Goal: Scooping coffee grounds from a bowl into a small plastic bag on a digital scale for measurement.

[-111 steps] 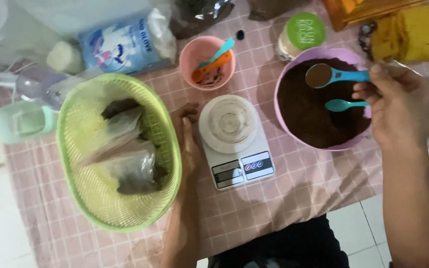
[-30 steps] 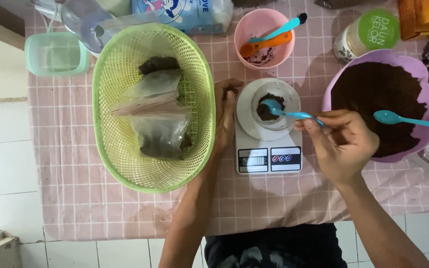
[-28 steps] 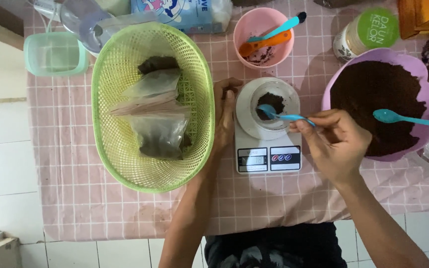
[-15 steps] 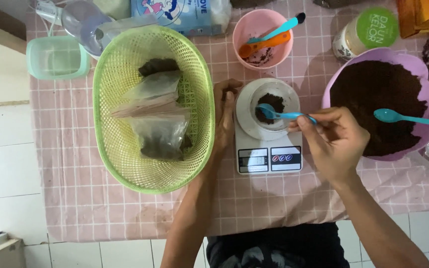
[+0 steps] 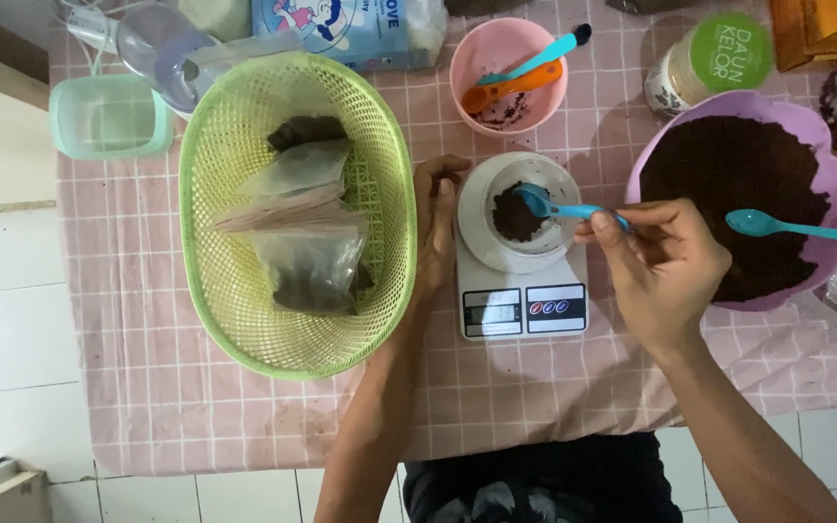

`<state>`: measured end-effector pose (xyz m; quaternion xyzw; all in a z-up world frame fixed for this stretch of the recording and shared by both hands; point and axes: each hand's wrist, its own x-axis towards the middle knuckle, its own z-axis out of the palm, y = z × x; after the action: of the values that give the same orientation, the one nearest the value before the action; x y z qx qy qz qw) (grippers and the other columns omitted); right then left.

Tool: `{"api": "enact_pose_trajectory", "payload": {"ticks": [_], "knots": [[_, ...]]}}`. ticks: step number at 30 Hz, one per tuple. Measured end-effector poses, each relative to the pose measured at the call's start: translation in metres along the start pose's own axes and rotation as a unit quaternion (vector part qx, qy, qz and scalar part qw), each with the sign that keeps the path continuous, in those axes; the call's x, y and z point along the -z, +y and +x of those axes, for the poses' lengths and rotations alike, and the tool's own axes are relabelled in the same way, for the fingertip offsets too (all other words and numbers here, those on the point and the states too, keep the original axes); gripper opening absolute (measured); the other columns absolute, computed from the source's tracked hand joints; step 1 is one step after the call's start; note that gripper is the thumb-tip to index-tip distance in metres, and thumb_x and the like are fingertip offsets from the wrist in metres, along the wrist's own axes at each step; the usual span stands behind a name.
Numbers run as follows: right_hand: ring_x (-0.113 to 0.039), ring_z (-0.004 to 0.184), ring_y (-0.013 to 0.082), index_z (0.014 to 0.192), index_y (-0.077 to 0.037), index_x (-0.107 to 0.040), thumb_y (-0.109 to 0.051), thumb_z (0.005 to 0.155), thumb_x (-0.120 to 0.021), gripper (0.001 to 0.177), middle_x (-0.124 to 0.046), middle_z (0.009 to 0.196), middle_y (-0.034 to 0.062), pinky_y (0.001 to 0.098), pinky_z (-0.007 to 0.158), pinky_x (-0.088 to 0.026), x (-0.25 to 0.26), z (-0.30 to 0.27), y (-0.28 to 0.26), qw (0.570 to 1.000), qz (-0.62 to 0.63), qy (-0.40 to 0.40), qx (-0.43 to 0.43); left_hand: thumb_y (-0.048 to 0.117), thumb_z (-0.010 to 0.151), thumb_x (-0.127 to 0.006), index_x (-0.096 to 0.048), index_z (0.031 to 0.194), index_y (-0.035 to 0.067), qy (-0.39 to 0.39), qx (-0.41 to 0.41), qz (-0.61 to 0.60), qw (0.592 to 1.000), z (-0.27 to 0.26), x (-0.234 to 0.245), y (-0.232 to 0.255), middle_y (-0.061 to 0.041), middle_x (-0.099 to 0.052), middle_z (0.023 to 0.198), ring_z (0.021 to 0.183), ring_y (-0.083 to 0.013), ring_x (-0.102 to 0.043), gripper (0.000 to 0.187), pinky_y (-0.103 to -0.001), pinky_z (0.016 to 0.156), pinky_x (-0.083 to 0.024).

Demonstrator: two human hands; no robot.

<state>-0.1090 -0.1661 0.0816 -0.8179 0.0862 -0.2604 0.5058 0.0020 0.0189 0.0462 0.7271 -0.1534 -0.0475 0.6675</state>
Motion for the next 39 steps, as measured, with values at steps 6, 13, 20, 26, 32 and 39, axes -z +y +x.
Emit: {"api": "enact_pose_trajectory", "payload": {"ticks": [6,13,20,26,32,39], "knots": [[-0.078,0.088,0.0329,0.101,0.008,-0.054,0.002,0.105,-0.071,0.019,-0.069,0.094,0.0245,0.0273,0.065,-0.058,0.0,0.001,-0.005,1.0,-0.008,-0.001,0.005,0.044,0.106,-0.036,-0.057,0.122,0.012,-0.002,0.022,-0.018,1.0,0.0,0.001,0.009,-0.005,-0.061,0.117,0.111,-0.0192,-0.06,0.041,-0.035,0.101,-0.047],[-0.078,0.084,0.0339,0.098,0.009,-0.053,0.005,0.103,-0.07,0.018,-0.068,0.091,0.0247,0.0306,0.068,-0.063,-0.001,-0.006,-0.003,1.0,0.009,-0.014,0.012,0.043,0.107,-0.036,-0.057,0.123,0.012,-0.004,0.016,-0.021,1.0,-0.001,-0.001,-0.002,-0.005,-0.061,0.116,0.108,-0.0188,-0.062,0.041,-0.034,0.098,-0.05],[-0.078,0.085,0.0362,0.099,0.01,-0.053,0.008,0.1,-0.068,0.016,-0.068,0.088,0.0272,0.0342,0.07,-0.067,-0.003,-0.007,-0.005,0.998,0.041,-0.03,0.033,0.038,0.108,-0.036,-0.056,0.124,0.011,-0.004,0.013,-0.02,1.0,-0.001,-0.001,0.002,-0.006,-0.06,0.119,0.111,-0.019,-0.061,0.038,-0.034,0.102,-0.048],[-0.077,0.085,0.0364,0.106,0.009,-0.052,-0.001,0.106,-0.068,0.019,-0.066,0.097,0.0274,0.035,0.069,-0.067,0.01,-0.007,-0.006,0.997,0.067,0.037,-0.001,0.04,0.108,-0.036,-0.057,0.123,0.011,-0.005,0.002,-0.002,1.0,0.0,0.001,0.001,-0.005,-0.061,0.116,0.109,-0.0184,-0.061,0.038,-0.034,0.1,-0.048],[-0.078,0.084,0.0227,0.108,-0.007,-0.063,-0.012,0.105,-0.076,0.014,-0.07,0.094,0.0076,0.0311,0.084,-0.074,0.052,0.0,0.014,0.95,0.229,0.106,-0.181,0.041,0.108,-0.036,-0.057,0.122,0.011,-0.002,0.005,0.005,1.0,-0.001,0.002,0.02,-0.005,-0.061,0.116,0.111,-0.0187,-0.061,0.04,-0.033,0.103,-0.046],[-0.075,0.106,0.0069,0.125,-0.024,-0.059,-0.037,0.117,-0.07,0.019,-0.068,0.12,-0.0052,0.0147,0.102,-0.067,0.131,0.002,0.081,0.956,0.09,0.166,-0.225,0.031,0.108,-0.036,-0.057,0.122,0.011,-0.003,0.011,0.015,1.0,0.0,0.002,0.022,-0.006,-0.06,0.115,0.108,-0.0181,-0.061,0.032,-0.032,0.101,-0.048]]}}
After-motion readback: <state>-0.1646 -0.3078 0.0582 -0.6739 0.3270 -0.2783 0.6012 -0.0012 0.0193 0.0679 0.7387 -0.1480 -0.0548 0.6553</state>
